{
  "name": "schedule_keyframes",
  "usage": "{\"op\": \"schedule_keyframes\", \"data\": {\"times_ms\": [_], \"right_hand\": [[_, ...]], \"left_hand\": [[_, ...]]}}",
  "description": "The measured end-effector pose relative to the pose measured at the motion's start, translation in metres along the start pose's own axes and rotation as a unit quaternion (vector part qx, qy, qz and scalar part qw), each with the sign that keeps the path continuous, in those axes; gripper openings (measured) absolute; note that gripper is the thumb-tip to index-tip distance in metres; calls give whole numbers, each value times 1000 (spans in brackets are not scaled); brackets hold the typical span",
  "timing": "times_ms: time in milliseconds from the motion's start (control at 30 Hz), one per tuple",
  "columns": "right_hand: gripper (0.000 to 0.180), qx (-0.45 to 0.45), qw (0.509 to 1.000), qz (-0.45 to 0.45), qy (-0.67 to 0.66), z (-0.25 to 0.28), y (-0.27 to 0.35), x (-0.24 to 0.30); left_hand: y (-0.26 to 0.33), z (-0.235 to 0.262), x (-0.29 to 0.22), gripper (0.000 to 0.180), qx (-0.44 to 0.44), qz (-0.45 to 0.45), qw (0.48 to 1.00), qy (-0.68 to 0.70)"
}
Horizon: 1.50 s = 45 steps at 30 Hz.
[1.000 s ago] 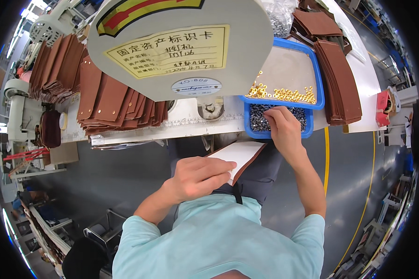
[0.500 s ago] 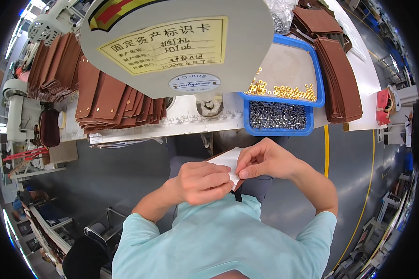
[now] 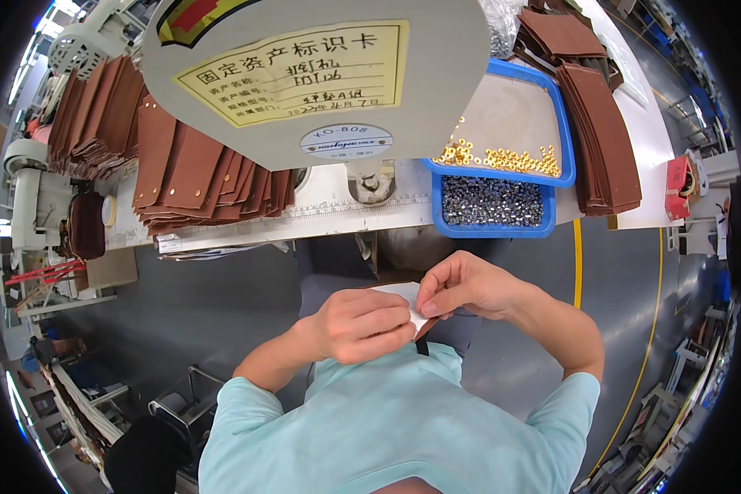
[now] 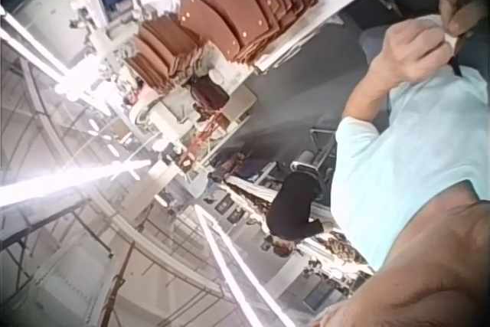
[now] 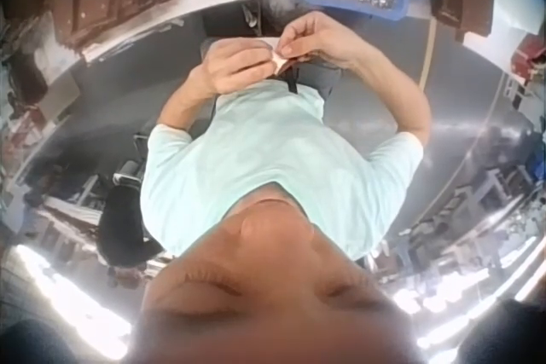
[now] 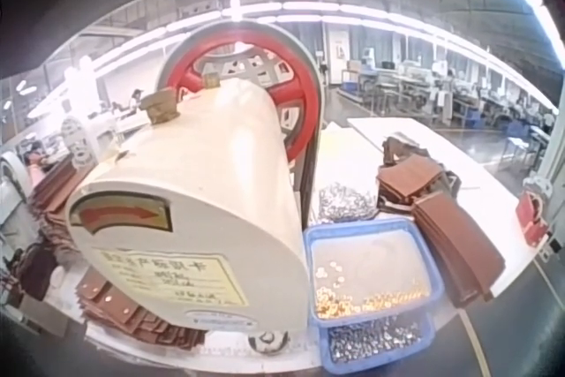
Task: Manually insert metal rivets into pre-punched holes in leather panels at a workshop station.
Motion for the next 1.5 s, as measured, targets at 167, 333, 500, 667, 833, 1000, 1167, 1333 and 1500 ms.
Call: {"op": "schedule_keyframes", "data": {"times_ms": [167, 333, 500, 667, 833, 1000, 1167, 1333, 1500], "right_hand": [[11, 10, 1000, -1, -9, 1, -1, -3], [12, -27, 997, 59, 30, -7, 5, 0], [15, -102, 964, 202, 136, -15, 15, 1], [15, -165, 928, 249, 222, -11, 15, 0], [12, -196, 912, 260, 248, -15, 17, 6], [12, -232, 881, 281, 303, -19, 20, 8], [20, -243, 850, 335, 326, -19, 21, 11], [30, -254, 826, 374, 335, -9, 16, 12], [29, -255, 841, 368, 303, -2, 15, 17]], "left_hand": [[0, 0, 0, 20, -8, -1, 1000, 1], [4, 0, 1, 22, -6, 11, 1000, 19], [11, -2, 5, 25, -3, 49, 998, 43], [12, -3, 8, 25, -4, 77, 996, 42], [14, -4, 11, 26, -8, 90, 995, 30], [12, -5, 12, 26, -7, 114, 993, 23], [14, -4, 20, 26, -13, 220, 975, 34], [19, -6, 23, 26, -17, 327, 943, 65], [17, -8, 27, 24, -20, 397, 913, 90]]}}
Point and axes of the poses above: each hand's wrist, its own y-axis away from the middle knuckle, its own z-axis out of the back of the hand, x = y × z, the point moved 5 cm from there along -y, towards the middle knuckle, and after that the axes turned 15 degrees about -z, right-handed, at the moved point
